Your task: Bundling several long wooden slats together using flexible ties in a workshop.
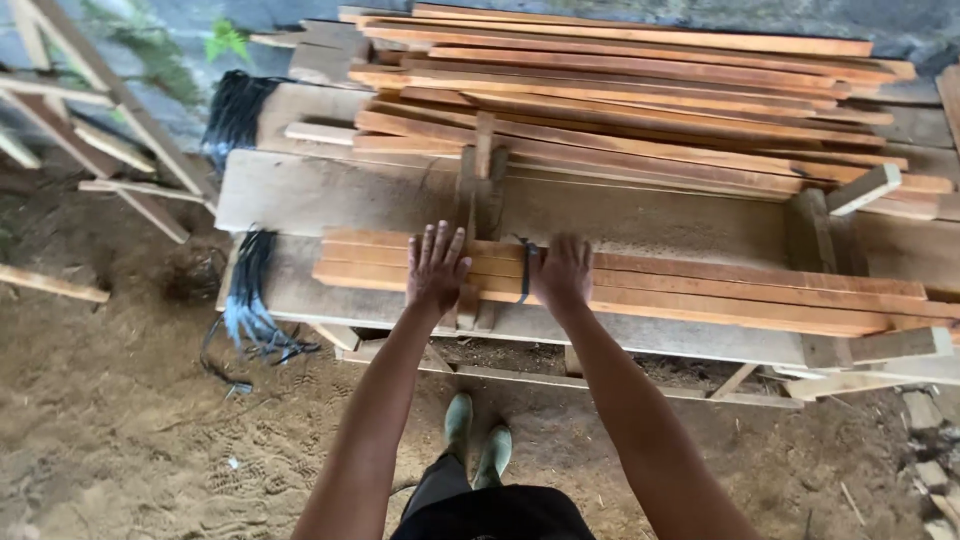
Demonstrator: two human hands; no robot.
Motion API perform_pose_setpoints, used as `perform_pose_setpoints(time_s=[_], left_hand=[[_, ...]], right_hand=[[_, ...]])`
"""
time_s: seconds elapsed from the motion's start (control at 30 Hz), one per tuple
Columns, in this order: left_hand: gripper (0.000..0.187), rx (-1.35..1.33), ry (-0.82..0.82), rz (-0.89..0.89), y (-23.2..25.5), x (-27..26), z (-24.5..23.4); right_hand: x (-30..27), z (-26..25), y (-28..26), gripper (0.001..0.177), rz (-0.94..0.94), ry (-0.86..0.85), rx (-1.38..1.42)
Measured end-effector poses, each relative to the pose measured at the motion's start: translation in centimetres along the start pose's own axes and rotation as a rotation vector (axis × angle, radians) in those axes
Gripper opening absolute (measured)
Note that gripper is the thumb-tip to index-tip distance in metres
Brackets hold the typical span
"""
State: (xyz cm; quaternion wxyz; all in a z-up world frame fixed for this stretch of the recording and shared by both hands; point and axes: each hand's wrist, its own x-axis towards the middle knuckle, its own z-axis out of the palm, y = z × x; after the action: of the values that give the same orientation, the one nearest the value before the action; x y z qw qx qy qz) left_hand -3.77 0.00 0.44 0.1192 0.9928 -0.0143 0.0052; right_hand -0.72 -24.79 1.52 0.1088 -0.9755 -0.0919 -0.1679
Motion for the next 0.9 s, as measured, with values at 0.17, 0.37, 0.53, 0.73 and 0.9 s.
perform_pose_setpoints(time_s=[0.17,0.37,0.53,0.73,0.9], left_hand=[[0.067,0.003,0.098,0.120,-1.5,-1.4,1.5],[0.084,0.016,0.143,0.359,-5.3,-2.2,0.3],[0.094,0.089,-0.020,0.368,-11.4,-1.2,-0.8],[0.114,0.192,-0.076,0.333,-18.6,-1.5,-1.5],[0.115,0.086,-0.050,0.293,-19.0,-2.6,-2.9]], right_hand=[[-1.7,-3.4,-2.5,0.075,0.195,-0.190,-0.093],[-4.8,-0.3,-3.5,0.080,0.158,-0.149,-0.092],[-2.6,16.3,-2.2,0.063,-0.125,0.103,-0.237],[2.4,-2.1,-13.8,0.068,0.367,-0.532,0.447],[2.5,0.1,-18.4,0.060,0.238,-0.503,0.002]])
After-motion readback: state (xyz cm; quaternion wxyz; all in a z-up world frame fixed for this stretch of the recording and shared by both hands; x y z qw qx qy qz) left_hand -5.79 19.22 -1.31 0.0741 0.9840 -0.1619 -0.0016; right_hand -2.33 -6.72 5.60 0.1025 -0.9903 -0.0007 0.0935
